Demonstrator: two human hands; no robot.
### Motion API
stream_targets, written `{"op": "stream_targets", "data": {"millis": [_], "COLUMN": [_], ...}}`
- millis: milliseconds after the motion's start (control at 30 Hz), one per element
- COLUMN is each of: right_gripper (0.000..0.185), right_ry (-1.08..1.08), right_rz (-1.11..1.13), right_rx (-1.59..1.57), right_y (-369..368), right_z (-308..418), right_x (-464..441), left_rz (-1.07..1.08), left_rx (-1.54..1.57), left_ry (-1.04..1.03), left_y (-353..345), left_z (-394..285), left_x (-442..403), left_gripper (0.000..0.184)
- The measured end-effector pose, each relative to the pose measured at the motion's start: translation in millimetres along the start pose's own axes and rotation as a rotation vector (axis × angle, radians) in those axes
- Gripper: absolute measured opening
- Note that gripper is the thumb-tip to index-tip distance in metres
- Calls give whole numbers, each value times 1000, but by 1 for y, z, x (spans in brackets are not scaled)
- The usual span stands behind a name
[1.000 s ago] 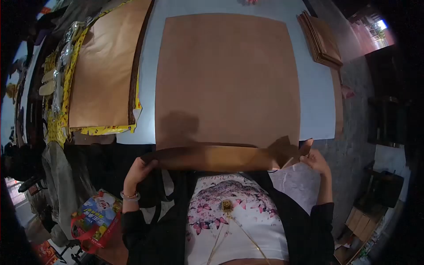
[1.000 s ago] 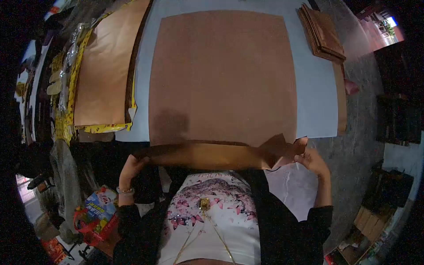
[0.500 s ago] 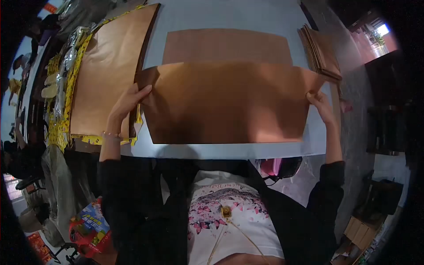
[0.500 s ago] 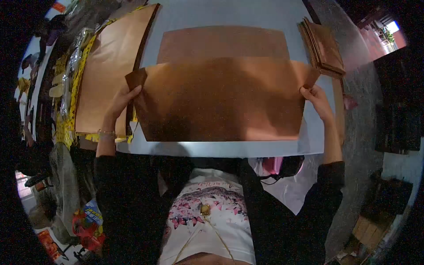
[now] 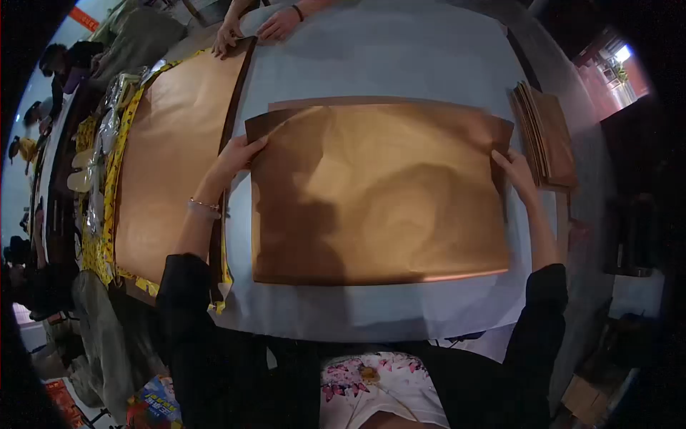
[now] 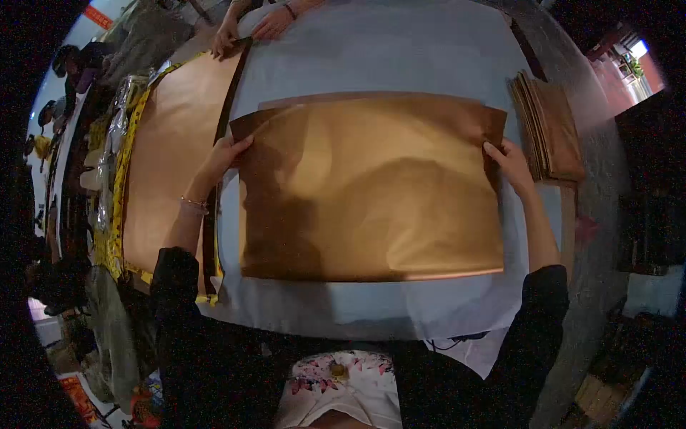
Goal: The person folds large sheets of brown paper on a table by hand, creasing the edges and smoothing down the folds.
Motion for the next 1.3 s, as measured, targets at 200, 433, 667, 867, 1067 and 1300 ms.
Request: {"op": "stream_targets", "data": {"millis": [200, 433, 667, 867, 1067, 1300], "right_gripper": [32, 30, 37, 37, 34, 39], "right_ry": [-7, 74, 139, 84, 89, 147], "right_rz": [-64, -197, -324, -445, -401, -489], "right_rx": [111, 220, 573, 695, 547, 552], "right_y": [-7, -17, -27, -29, -34, -36], "right_z": [12, 0, 17, -4, 13, 10], "right_x": [-24, -41, -34, -45, -36, -36], "left_rz": [-38, -162, -274, -299, -342, -382], "left_rx": [-347, -383, -532, -451, -507, -491], "left_ry": [35, -8, -220, -159, -105, -128], "left_y": [12, 2, 11, 6, 5, 6], "left_z": [-9, -27, 3, 1, 0, 10], "left_x": [-37, -50, -73, -77, -78, -85], "left_gripper": [32, 33, 39, 40, 41, 46]}}
Point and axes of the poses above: each hand's wrist, its own x-axis away from the middle knuckle, its own y-axis out of the back of the hand, z = x × y, the point moved 1 cm from there along -x, towards the middle knuckle, and after that the axes turned 2 degrees about x, right-handed, at the moved point
